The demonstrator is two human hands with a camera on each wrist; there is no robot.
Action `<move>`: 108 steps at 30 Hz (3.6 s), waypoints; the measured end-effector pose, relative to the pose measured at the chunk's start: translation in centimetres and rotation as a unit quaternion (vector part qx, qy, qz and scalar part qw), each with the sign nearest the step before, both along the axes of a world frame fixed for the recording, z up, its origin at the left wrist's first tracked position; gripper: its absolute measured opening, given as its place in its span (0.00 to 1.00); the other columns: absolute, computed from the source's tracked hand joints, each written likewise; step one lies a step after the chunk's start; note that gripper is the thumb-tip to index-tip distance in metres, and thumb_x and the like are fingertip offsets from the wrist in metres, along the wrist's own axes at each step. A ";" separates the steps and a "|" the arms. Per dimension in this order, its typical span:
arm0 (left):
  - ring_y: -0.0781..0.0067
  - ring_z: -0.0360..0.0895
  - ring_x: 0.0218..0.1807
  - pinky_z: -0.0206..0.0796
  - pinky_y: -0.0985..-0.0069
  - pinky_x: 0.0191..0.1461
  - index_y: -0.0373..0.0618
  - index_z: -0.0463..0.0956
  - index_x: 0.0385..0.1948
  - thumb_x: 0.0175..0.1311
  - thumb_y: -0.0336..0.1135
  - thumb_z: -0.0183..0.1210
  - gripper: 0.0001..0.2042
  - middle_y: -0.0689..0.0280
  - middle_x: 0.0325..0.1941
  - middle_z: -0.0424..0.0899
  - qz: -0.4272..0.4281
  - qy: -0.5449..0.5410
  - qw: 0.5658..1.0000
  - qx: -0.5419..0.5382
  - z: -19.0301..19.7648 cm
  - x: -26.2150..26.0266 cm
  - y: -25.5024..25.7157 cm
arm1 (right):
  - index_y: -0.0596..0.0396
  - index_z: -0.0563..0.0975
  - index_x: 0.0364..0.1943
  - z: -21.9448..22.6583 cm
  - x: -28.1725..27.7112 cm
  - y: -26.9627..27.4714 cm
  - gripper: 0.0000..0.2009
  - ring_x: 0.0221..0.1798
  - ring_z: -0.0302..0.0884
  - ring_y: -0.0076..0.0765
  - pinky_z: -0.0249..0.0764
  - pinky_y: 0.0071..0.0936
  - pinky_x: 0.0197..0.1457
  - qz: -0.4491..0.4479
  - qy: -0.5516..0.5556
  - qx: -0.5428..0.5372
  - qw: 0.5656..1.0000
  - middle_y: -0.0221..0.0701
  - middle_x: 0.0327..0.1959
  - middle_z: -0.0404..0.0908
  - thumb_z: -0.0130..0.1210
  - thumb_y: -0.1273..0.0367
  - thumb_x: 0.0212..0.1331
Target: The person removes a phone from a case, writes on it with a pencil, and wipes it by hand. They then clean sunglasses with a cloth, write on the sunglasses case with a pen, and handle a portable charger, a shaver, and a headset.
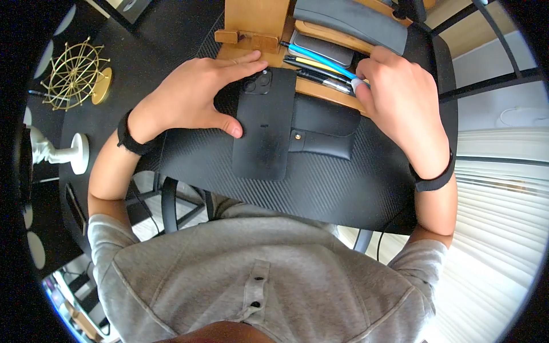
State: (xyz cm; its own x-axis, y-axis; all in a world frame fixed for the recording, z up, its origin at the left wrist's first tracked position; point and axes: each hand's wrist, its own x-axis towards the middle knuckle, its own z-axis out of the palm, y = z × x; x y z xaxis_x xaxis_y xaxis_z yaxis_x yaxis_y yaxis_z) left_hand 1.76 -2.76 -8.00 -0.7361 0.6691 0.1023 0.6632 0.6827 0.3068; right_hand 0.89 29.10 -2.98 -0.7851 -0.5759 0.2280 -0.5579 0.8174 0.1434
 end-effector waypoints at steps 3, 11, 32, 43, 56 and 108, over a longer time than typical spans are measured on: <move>0.48 0.79 0.64 0.73 0.58 0.65 0.41 0.70 0.70 0.33 0.56 0.78 0.54 0.54 0.75 0.71 0.003 0.004 1.000 -0.003 -0.1 0.0 0.0 | 0.54 0.84 0.33 0.4 0.2 0.1 0.05 0.37 0.84 0.49 0.81 0.41 0.41 0.019 0.000 -0.025 0.999 0.36 0.35 0.85 0.65 0.69 0.54; 0.49 0.79 0.64 0.74 0.59 0.65 0.40 0.70 0.70 0.34 0.55 0.79 0.53 0.54 0.74 0.72 0.005 0.008 1.000 -0.003 -0.2 0.0 0.1 | 0.52 0.82 0.39 1.9 0.7 0.6 0.08 0.34 0.83 0.52 0.77 0.45 0.38 0.007 -0.103 -0.033 0.994 0.39 0.28 0.83 0.65 0.71 0.55; 0.42 0.85 0.49 0.75 0.57 0.54 0.38 0.66 0.71 0.37 0.55 0.81 0.55 0.45 0.43 0.87 0.020 0.004 1.000 0.014 -0.2 0.0 -0.1 | 0.53 0.83 0.35 -1.1 -1.7 1.4 0.07 0.35 0.86 0.52 0.81 0.45 0.39 0.030 -0.007 0.042 0.999 0.42 0.27 0.84 0.65 0.73 0.51; 0.42 0.84 0.49 0.74 0.55 0.54 0.39 0.67 0.65 0.40 0.60 0.79 0.50 0.52 0.62 0.82 0.049 -0.032 0.998 -0.024 0.1 0.2 0.1 | 0.55 0.80 0.28 -1.9 -2.5 1.9 0.03 0.33 0.85 0.54 0.81 0.46 0.36 0.044 0.007 0.051 0.998 0.43 0.24 0.83 0.63 0.74 0.51; 0.44 0.84 0.54 0.74 0.56 0.59 0.35 0.66 0.66 0.43 0.59 0.78 0.51 0.50 0.65 0.80 0.057 -0.052 0.997 -0.031 0.3 0.2 0.3 | 0.53 0.80 0.29 -2.0 -2.2 1.5 0.04 0.34 0.83 0.51 0.77 0.43 0.36 0.037 0.008 0.043 0.998 0.36 0.26 0.82 0.64 0.75 0.50; 0.43 0.82 0.59 0.75 0.58 0.61 0.39 0.61 0.66 0.55 0.52 0.74 0.43 0.47 0.61 0.83 0.048 -0.049 0.997 0.025 0.4 0.1 0.3 | 0.52 0.81 0.31 -4.4 0.2 0.2 0.05 0.26 0.82 0.37 0.77 0.31 0.26 0.321 0.057 -0.258 0.910 0.31 0.28 0.82 0.68 0.71 0.53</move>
